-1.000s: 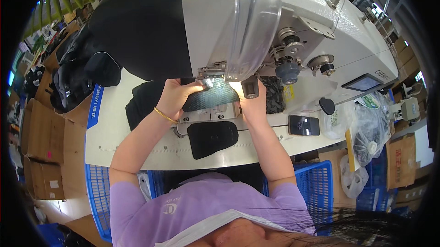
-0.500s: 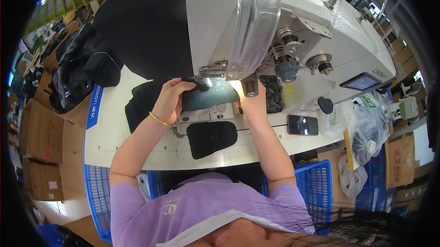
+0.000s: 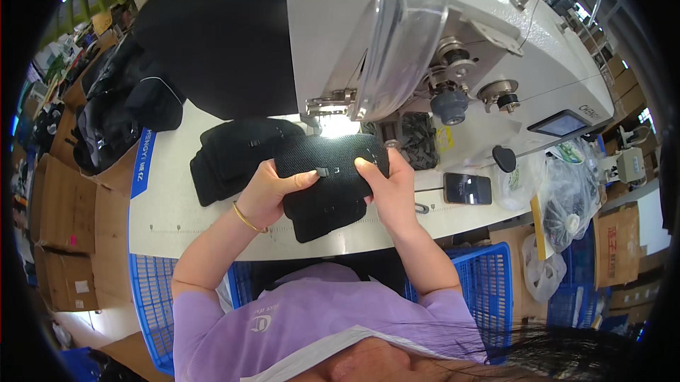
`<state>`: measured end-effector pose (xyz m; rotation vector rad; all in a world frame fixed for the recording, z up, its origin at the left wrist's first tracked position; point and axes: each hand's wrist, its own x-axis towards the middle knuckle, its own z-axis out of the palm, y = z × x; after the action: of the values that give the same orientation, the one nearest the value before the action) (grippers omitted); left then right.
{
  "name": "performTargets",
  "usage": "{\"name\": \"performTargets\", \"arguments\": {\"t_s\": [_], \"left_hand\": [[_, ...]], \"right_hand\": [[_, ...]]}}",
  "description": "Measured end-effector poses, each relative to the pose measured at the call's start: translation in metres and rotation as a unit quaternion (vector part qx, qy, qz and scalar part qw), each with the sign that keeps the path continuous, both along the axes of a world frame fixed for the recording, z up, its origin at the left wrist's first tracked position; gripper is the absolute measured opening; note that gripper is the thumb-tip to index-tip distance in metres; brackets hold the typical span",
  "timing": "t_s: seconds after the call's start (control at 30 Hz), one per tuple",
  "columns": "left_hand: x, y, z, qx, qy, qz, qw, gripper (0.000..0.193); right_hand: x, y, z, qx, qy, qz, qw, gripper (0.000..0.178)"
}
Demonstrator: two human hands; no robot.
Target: The person places small tags onto fabric pieces and stitches them using a sewing machine.
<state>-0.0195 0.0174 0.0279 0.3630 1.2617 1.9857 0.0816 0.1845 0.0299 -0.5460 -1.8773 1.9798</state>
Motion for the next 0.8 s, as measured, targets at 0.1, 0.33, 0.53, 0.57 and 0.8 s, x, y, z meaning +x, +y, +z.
{"name": "performTargets", "arguments": {"t_s": [0.1, 0.33, 0.53, 0.57, 0.8], "left_hand": [[0.004, -0.002, -0.003, -0.018, -0.06, -0.026, 0.998, 0.036], [0.002, 0.004, -0.002, -0.022, -0.023, 0.016, 0.999, 0.031], [-0.015, 0.013, 0.013, -0.069, -0.003, 0.053, 0.996, 0.031], [-0.02, 0.016, 0.015, -0.083, -0.007, 0.055, 0.995, 0.031], [-0.044, 0.024, 0.016, -0.097, 0.067, 0.067, 0.991, 0.022]], "right_hand": [[0.004, -0.003, -0.008, -0.043, 0.03, 0.016, 0.998, 0.019], [0.0, -0.009, -0.009, -0.04, 0.063, 0.011, 0.997, 0.02], [-0.022, 0.009, -0.018, 0.065, 0.057, -0.02, 0.996, 0.026], [-0.028, 0.014, -0.018, 0.131, 0.037, -0.045, 0.99, 0.028], [-0.05, 0.018, -0.012, 0.044, 0.084, -0.059, 0.994, 0.015]]}}
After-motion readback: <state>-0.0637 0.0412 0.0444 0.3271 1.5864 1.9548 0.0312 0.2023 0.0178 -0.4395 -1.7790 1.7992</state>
